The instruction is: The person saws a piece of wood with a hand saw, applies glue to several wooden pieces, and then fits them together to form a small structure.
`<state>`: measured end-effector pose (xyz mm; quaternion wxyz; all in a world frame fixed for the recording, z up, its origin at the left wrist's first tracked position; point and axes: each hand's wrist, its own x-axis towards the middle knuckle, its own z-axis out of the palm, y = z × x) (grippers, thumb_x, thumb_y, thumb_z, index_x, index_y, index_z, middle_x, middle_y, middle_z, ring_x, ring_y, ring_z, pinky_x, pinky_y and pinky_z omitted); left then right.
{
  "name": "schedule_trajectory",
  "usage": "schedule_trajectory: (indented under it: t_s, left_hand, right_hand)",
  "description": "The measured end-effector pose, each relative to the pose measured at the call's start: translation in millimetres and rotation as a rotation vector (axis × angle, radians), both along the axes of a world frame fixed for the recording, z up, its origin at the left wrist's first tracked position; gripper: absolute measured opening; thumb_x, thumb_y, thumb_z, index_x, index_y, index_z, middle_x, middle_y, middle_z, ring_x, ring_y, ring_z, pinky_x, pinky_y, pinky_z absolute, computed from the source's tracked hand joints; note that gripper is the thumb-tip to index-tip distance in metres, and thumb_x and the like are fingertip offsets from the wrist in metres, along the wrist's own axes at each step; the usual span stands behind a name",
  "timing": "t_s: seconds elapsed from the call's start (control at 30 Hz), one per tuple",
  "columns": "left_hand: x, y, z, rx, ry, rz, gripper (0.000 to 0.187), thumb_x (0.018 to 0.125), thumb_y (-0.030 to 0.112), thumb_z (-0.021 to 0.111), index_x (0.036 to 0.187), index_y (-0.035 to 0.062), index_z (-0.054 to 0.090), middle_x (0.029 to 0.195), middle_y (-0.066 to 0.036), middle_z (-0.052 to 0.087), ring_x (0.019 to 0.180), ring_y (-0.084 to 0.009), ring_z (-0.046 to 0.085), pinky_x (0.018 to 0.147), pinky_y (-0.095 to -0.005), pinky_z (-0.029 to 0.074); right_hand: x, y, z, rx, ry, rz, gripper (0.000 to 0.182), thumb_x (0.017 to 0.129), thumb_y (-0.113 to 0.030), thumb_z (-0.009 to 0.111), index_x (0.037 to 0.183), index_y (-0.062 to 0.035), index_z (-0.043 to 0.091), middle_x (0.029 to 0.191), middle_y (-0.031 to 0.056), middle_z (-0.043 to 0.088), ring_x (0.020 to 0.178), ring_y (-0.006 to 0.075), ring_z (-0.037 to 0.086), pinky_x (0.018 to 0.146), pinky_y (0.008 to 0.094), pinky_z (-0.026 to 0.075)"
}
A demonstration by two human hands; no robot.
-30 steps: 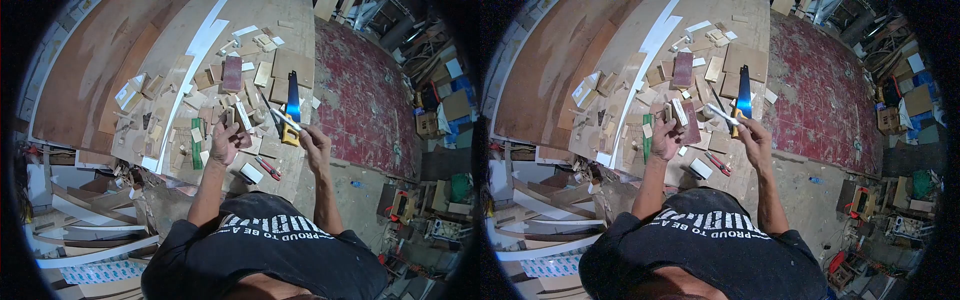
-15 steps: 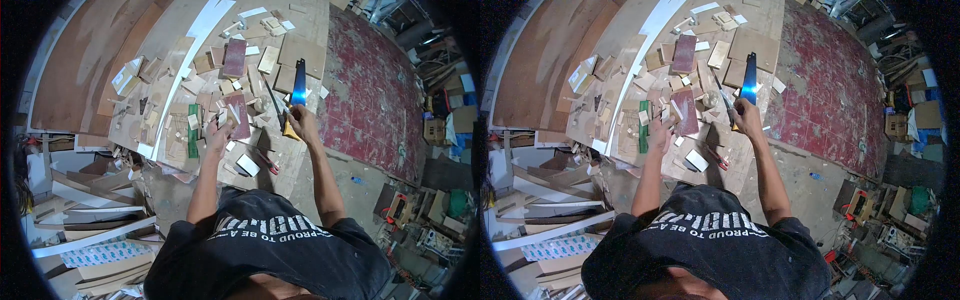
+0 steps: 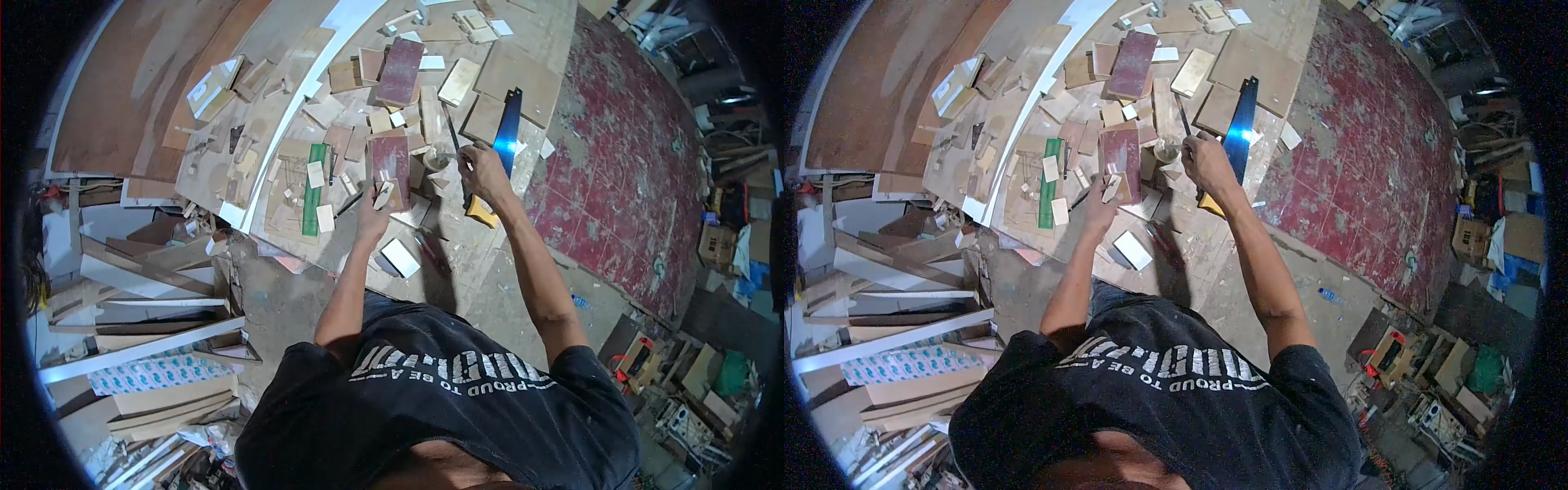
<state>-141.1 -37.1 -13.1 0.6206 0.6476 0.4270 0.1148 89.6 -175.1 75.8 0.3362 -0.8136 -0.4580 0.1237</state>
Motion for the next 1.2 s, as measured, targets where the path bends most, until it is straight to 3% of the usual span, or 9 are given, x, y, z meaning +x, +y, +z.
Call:
schedule_trajectory:
  t_s: [0.23, 0.33, 0.43, 0.47, 0.6, 0.8, 0.9, 1.0, 1.2]
  left_hand:
    - [4.4, 40.0, 14.1, 0.159, 0.161, -0.008, 0.053, 0.086, 0.005, 0.066, 0.136, 0.0012, 0.049, 0.117, -0.012, 0.061, 0.099, -0.0243, 0.061, 0.087, -0.0350, 0.050]
    - [-3.7, 80.3, -5.8, 0.112, 0.108, 0.245, 0.057, 0.087, 0.004, 0.065, 0.141, 0.0037, 0.046, 0.120, -0.013, 0.061, 0.089, -0.0189, 0.064, 0.066, -0.0293, 0.054]
    - [-15.0, 129.7, 14.6, 0.083, 0.038, 0.432, 0.055, 0.080, 0.000, 0.061, 0.134, -0.0048, 0.049, 0.127, -0.016, 0.058, 0.107, -0.0251, 0.061, 0.087, -0.0314, 0.050]
    - [-25.9, 166.0, -23.5, 0.278, 0.079, 0.416, 0.053, 0.079, 0.002, 0.061, 0.131, -0.0049, 0.052, 0.118, -0.016, 0.062, 0.098, -0.0228, 0.063, 0.082, -0.0306, 0.051]
    - [-32.6, 242.1, -2.0, 0.376, 0.171, 0.367, 0.047, 0.080, 0.004, 0.060, 0.126, -0.0025, 0.057, 0.109, -0.016, 0.066, 0.093, -0.0217, 0.064, 0.081, -0.0317, 0.051]
    - [-11.1, 308.0, -28.7, 0.148, 0.065, 0.480, 0.033, 0.081, 0.009, 0.060, 0.113, 0.0014, 0.063, 0.095, -0.015, 0.070, 0.091, -0.0266, 0.067, 0.079, -0.0354, 0.051]
    - [-8.6, 342.4, -80.6, 0.428, 0.085, 0.514, 0.029, 0.080, 0.012, 0.063, 0.106, 0.0012, 0.066, 0.092, -0.019, 0.069, 0.085, -0.0339, 0.068, 0.073, -0.0386, 0.053]
    - [-6.3, 329.9, -65.8, 0.674, 0.385, 0.561, 0.029, 0.077, 0.017, 0.067, 0.097, -0.0039, 0.067, 0.092, -0.024, 0.068, 0.085, -0.0406, 0.068, 0.072, -0.0428, 0.054]
    - [1.1, 276.4, -11.1, 0.788, 0.795, 0.587, 0.031, 0.075, 0.024, 0.072, 0.092, -0.0022, 0.067, 0.083, -0.020, 0.068, 0.080, -0.0362, 0.069, 0.073, -0.0445, 0.056]
  right_hand:
    - [1.8, -8.0, 1.2, 0.083, 0.003, -0.009, 0.011, 0.074, -0.003, 0.063, 0.084, 0.0021, 0.064, 0.076, 0.0203, 0.062, 0.073, 0.0374, 0.060, 0.068, 0.0443, 0.049]
    - [-3.0, -11.3, 15.2, 0.076, 0.008, -0.061, 0.008, 0.078, -0.004, 0.063, 0.083, 0.0021, 0.065, 0.073, 0.0195, 0.061, 0.069, 0.0350, 0.059, 0.065, 0.0410, 0.048]
    - [-3.1, -23.3, 14.8, 0.104, 0.037, -0.113, 0.013, 0.083, -0.009, 0.065, 0.085, 0.0039, 0.065, 0.075, 0.0197, 0.060, 0.066, 0.0322, 0.059, 0.063, 0.0379, 0.046]
    - [-1.8, -28.8, 14.3, 0.050, 0.020, -0.116, 0.013, 0.085, -0.010, 0.064, 0.090, 0.0025, 0.066, 0.075, 0.0178, 0.060, 0.065, 0.0275, 0.059, 0.062, 0.0357, 0.047]
    - [-8.9, -35.4, 25.1, -0.033, 0.105, -0.195, 0.017, 0.088, -0.014, 0.064, 0.097, 0.0007, 0.067, 0.073, 0.0127, 0.061, 0.061, 0.0144, 0.055, 0.058, 0.0295, 0.045]
    - [-17.4, -25.1, 29.8, -0.057, 0.200, -0.260, 0.018, 0.088, -0.012, 0.064, 0.098, 0.0019, 0.068, 0.077, 0.0135, 0.062, 0.064, 0.0170, 0.061, 0.060, 0.0305, 0.048]
    - [-13.5, -18.0, 27.3, -0.075, 0.212, -0.307, 0.018, 0.087, -0.013, 0.064, 0.096, 0.0021, 0.068, 0.076, 0.0146, 0.063, 0.065, 0.0188, 0.063, 0.062, 0.0308, 0.050]
    - [-12.0, -14.0, 29.8, -0.121, 0.093, -0.244, 0.020, 0.087, -0.015, 0.062, 0.094, 0.0032, 0.067, 0.075, 0.0184, 0.060, 0.064, 0.0276, 0.060, 0.062, 0.0356, 0.047]
    - [-17.8, -6.3, 41.0, -0.038, 0.150, -0.279, 0.019, 0.086, -0.012, 0.062, 0.094, 0.0032, 0.068, 0.077, 0.0181, 0.062, 0.067, 0.0283, 0.062, 0.062, 0.0368, 0.048]
